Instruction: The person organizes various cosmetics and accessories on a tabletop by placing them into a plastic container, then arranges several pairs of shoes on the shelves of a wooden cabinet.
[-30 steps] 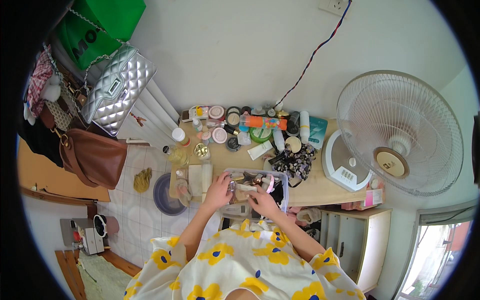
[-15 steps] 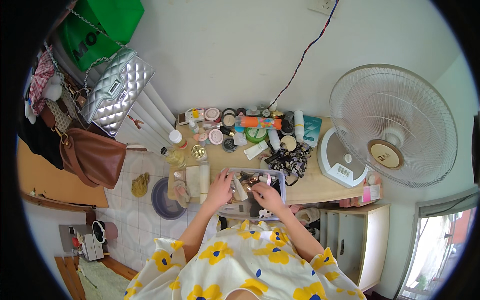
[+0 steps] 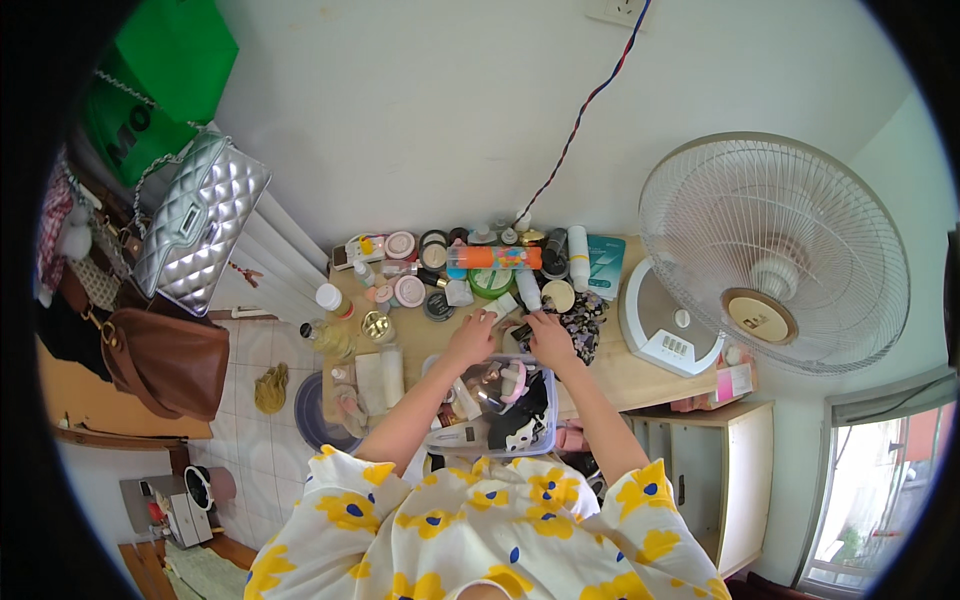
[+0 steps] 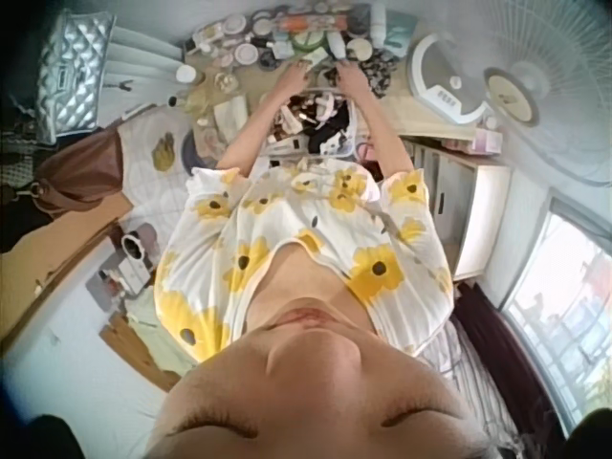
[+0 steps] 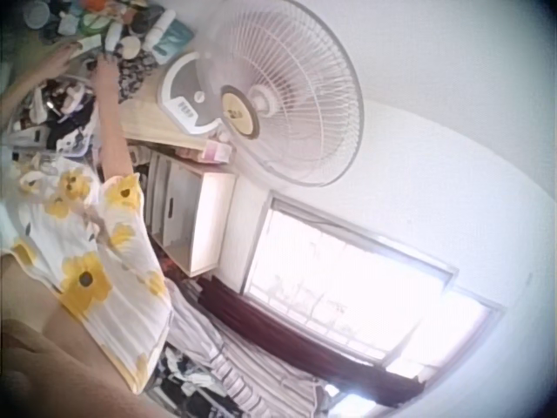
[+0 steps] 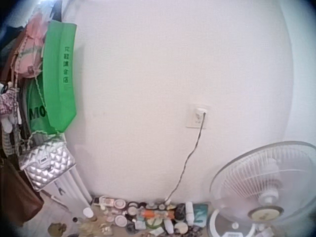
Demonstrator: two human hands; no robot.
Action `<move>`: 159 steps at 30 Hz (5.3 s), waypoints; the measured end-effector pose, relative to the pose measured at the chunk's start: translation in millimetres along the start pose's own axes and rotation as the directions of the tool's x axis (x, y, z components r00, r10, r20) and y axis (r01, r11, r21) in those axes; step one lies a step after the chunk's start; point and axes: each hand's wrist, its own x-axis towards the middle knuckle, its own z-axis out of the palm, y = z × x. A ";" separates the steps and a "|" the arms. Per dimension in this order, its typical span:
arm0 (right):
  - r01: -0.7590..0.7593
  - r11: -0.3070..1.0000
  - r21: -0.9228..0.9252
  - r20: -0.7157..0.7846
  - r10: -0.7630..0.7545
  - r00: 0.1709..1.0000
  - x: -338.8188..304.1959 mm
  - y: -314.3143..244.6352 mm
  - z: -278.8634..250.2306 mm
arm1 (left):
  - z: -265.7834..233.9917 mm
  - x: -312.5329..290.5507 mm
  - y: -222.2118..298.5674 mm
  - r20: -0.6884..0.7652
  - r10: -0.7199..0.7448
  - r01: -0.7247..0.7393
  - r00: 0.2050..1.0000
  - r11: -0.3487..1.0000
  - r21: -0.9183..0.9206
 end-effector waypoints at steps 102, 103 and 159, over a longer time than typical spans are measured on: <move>-0.141 0.960 -0.243 0.348 0.222 0.911 9.1 13.8 7.3 | 86.9 57.9 -66.8 0.075 -0.195 0.207 0.978 0.844 -0.496; -0.154 0.958 -0.243 0.313 0.227 0.922 5.5 16.4 6.7 | 86.6 57.7 -65.9 0.052 -0.216 0.210 0.975 0.819 -0.534; -0.186 0.629 0.755 0.093 0.178 0.980 -89.3 -33.5 -0.3 | 33.9 -69.8 32.1 0.165 0.294 -0.313 0.941 0.944 0.101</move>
